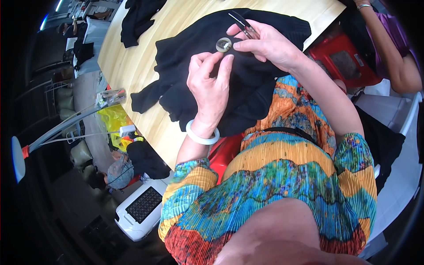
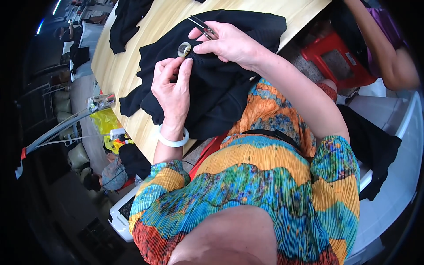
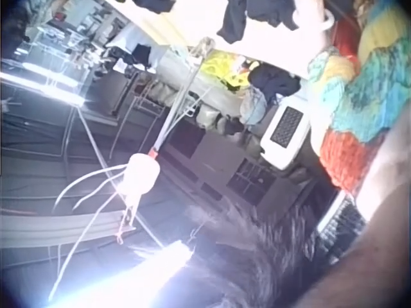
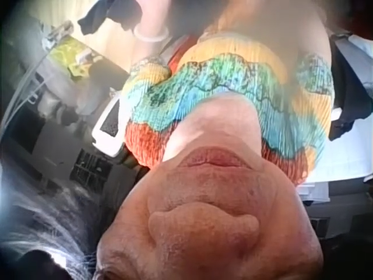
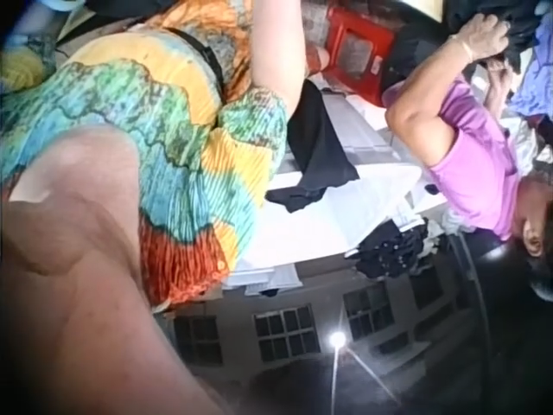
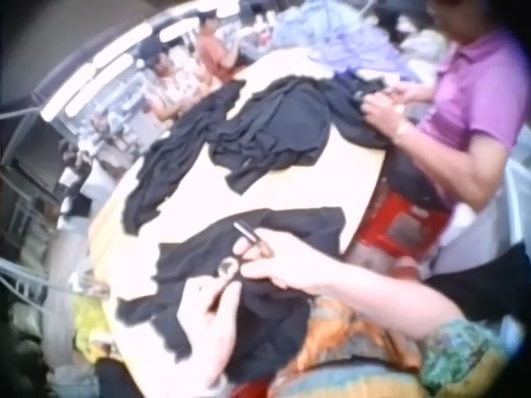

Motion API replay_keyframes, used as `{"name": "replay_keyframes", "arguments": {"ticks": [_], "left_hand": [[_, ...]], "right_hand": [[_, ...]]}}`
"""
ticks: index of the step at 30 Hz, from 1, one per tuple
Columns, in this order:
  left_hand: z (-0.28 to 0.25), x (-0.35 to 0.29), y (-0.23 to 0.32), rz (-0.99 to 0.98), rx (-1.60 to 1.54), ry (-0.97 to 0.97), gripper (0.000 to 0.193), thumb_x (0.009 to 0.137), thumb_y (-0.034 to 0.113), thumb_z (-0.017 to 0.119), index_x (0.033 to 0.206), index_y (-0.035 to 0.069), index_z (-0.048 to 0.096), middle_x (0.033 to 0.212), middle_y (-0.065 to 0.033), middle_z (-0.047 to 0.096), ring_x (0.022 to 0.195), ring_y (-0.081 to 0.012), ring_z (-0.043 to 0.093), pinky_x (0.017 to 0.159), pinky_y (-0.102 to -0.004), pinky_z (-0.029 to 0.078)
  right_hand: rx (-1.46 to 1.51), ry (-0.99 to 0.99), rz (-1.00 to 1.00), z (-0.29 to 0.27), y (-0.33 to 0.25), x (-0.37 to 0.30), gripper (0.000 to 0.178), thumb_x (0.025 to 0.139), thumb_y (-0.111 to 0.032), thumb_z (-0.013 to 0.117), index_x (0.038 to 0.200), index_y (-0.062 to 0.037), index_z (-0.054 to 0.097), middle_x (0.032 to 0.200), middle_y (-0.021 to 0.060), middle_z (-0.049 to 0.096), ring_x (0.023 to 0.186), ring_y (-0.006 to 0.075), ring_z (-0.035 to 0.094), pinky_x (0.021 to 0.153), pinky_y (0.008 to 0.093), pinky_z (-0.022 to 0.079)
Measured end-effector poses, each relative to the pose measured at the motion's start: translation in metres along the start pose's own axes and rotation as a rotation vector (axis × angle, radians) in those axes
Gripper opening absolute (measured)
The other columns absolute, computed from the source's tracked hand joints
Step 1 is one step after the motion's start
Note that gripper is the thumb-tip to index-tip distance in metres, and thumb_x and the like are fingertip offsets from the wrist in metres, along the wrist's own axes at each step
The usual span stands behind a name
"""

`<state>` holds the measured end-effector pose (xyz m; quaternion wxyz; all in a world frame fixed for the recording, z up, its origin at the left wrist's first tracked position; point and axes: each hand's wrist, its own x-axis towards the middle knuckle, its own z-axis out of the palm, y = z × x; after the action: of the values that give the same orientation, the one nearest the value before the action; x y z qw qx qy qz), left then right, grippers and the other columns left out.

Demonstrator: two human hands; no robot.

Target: Trim loose threads from buttons on black clothing items using small snips.

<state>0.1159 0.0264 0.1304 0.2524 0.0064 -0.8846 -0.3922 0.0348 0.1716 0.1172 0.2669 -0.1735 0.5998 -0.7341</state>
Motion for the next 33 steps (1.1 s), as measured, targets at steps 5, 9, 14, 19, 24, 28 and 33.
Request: {"name": "replay_keyframes", "arguments": {"ticks": [5, 9, 14, 19, 24, 28, 33], "left_hand": [[0.003, 0.006, 0.000, 0.025, -0.054, 0.015, 0.009, 0.070, 0.000, 0.065, 0.077, -0.001, 0.061, 0.073, -0.0075, 0.055, 0.061, -0.0157, 0.054, 0.055, -0.0236, 0.043], [-0.001, 0.010, 0.003, 0.107, -0.020, -0.027, 0.005, 0.073, -0.002, 0.061, 0.076, -0.002, 0.057, 0.078, -0.0075, 0.056, 0.060, -0.0132, 0.054, 0.053, -0.0229, 0.043], [-0.004, 0.014, -0.003, -0.020, -0.182, -0.121, 0.003, 0.077, 0.000, 0.058, 0.078, -0.002, 0.056, 0.091, -0.0079, 0.056, 0.066, -0.0107, 0.056, 0.053, -0.0203, 0.043], [-0.007, 0.023, -0.003, -0.433, -0.590, -0.340, 0.007, 0.085, 0.006, 0.051, 0.085, 0.001, 0.055, 0.097, -0.0081, 0.058, 0.071, -0.0098, 0.057, 0.053, -0.0186, 0.045], [-0.008, 0.027, -0.012, -0.513, -0.773, -0.372, 0.009, 0.085, 0.007, 0.052, 0.090, 0.000, 0.056, 0.095, -0.0101, 0.060, 0.078, -0.0137, 0.061, 0.062, -0.0182, 0.049], [-0.009, 0.029, -0.011, -0.560, -0.848, -0.399, 0.007, 0.084, 0.007, 0.054, 0.086, 0.001, 0.056, 0.099, -0.0109, 0.059, 0.078, -0.0120, 0.059, 0.064, -0.0187, 0.048], [-0.008, 0.028, -0.006, -0.576, -0.870, -0.415, 0.008, 0.084, 0.008, 0.054, 0.085, 0.000, 0.056, 0.102, -0.0127, 0.057, 0.082, -0.0140, 0.061, 0.065, -0.0184, 0.048]], "right_hand": [[-0.027, 0.022, 0.009, 0.004, -0.005, -0.004, 0.031, 0.079, -0.016, 0.061, 0.105, -0.0030, 0.050, 0.076, -0.0014, 0.053, 0.049, 0.0000, 0.037, 0.041, 0.0136, 0.028], [-0.050, 0.019, -0.015, 0.001, -0.006, -0.007, 0.031, 0.079, -0.016, 0.060, 0.105, -0.0033, 0.050, 0.074, -0.0022, 0.052, 0.049, -0.0002, 0.036, 0.040, 0.0138, 0.027], [-0.163, 0.029, -0.062, -0.002, -0.005, -0.007, 0.034, 0.080, -0.016, 0.060, 0.109, -0.0031, 0.048, 0.078, -0.0006, 0.053, 0.056, 0.0015, 0.043, 0.047, 0.0154, 0.035], [-0.544, 0.456, -0.304, -0.005, 0.007, -0.014, 0.042, 0.084, -0.037, 0.049, 0.105, -0.0009, 0.048, 0.079, 0.0080, 0.057, 0.077, 0.0175, 0.056, 0.074, 0.0290, 0.042], [-0.346, 0.075, -0.122, -0.003, 0.001, -0.041, 0.030, 0.088, -0.031, 0.043, 0.089, -0.0029, 0.053, 0.068, 0.0017, 0.052, 0.065, 0.0101, 0.048, 0.063, 0.0246, 0.038], [-0.223, -0.095, 0.084, 0.006, -0.004, -0.046, 0.025, 0.092, -0.026, 0.040, 0.097, -0.0040, 0.052, 0.064, -0.0041, 0.046, 0.055, 0.0013, 0.036, 0.049, 0.0151, 0.028], [-0.134, 0.012, 0.161, 0.011, 0.001, -0.044, 0.029, 0.091, -0.029, 0.040, 0.091, -0.0034, 0.054, 0.064, -0.0022, 0.048, 0.053, 0.0033, 0.038, 0.049, 0.0180, 0.030]]}}
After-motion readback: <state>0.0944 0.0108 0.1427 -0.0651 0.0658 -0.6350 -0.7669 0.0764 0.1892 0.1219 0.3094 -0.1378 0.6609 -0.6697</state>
